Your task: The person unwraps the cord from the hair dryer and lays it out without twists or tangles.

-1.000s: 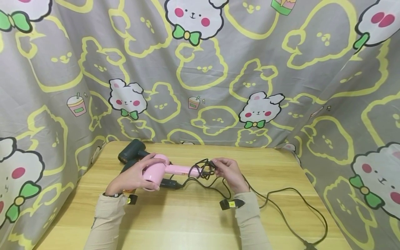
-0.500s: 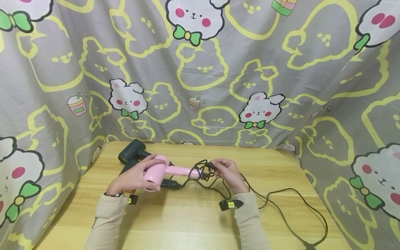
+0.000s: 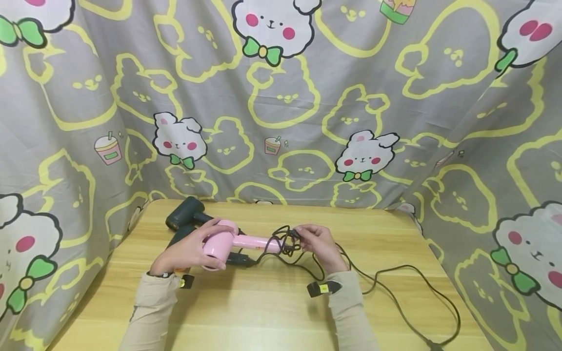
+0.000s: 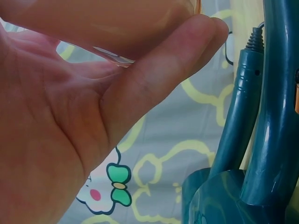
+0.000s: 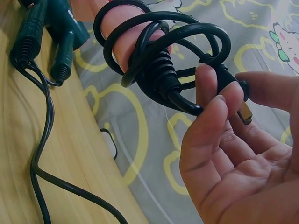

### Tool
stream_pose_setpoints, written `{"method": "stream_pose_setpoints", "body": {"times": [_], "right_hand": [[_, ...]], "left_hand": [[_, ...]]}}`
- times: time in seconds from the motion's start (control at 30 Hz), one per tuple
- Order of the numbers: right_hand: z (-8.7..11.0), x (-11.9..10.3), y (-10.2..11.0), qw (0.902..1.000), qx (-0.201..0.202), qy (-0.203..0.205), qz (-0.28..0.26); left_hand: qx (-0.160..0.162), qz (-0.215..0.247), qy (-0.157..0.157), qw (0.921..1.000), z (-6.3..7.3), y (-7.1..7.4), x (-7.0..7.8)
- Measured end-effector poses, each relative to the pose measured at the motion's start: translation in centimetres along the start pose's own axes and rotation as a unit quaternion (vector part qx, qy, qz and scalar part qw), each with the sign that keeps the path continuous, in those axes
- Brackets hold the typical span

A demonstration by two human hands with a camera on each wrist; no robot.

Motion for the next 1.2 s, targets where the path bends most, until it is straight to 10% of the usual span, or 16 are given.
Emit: {"method": "stream_pose_setpoints", "body": {"times": [1.2], "right_hand": [[-0.01,0.26,-0.21,0.9999,-0.013,0.002,-0.01]], "left_hand": [[-0.013,-0.001,0.01,0.9999,-0.06,-0.24,-0.33]]}}
Point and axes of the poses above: each hand's wrist, its own z-axis away from the middle knuckle, its own y-axis out of the back of the hand, x = y × z, the point moved 5 cm from there along -z, towards the middle knuckle, and after that the axes turned 11 degrees about -z, right-handed, at the moved point
